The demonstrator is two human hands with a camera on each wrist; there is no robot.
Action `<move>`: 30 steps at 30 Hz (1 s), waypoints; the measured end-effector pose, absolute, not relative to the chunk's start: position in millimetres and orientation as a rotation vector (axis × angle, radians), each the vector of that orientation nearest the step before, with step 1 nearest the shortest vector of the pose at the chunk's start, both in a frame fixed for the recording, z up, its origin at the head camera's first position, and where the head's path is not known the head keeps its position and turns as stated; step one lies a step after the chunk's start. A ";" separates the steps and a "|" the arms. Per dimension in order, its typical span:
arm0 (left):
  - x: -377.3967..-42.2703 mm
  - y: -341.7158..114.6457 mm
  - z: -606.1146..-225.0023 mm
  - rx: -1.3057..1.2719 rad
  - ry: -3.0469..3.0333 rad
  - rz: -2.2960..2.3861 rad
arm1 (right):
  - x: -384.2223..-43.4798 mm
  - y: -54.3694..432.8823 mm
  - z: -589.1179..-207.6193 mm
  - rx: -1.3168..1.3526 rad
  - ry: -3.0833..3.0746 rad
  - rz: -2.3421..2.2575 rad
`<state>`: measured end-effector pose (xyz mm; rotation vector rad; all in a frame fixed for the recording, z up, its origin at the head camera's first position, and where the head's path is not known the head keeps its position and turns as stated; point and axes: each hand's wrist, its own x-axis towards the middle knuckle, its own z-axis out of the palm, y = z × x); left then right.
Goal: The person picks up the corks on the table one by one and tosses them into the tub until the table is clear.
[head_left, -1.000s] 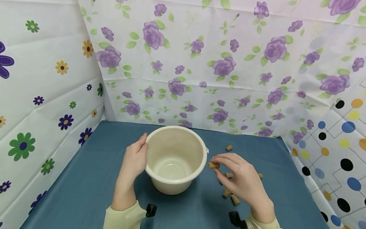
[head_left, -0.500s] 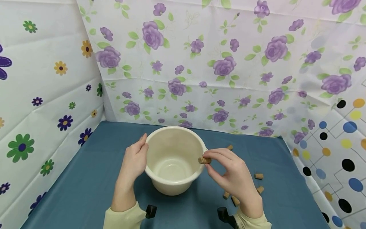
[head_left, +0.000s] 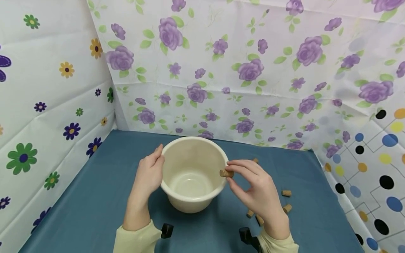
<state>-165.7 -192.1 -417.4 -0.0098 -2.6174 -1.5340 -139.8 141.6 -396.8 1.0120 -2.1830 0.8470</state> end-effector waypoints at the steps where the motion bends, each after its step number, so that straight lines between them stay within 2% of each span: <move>1: -165.9 -191.9 -416.4 -0.010 -2.617 -1.533 | -140.3 140.7 -396.8 1.012 -2.175 0.847; 30: -164.9 -190.0 -416.7 -0.003 -2.614 -1.513 | -149.8 105.5 -395.5 1.024 -2.163 0.920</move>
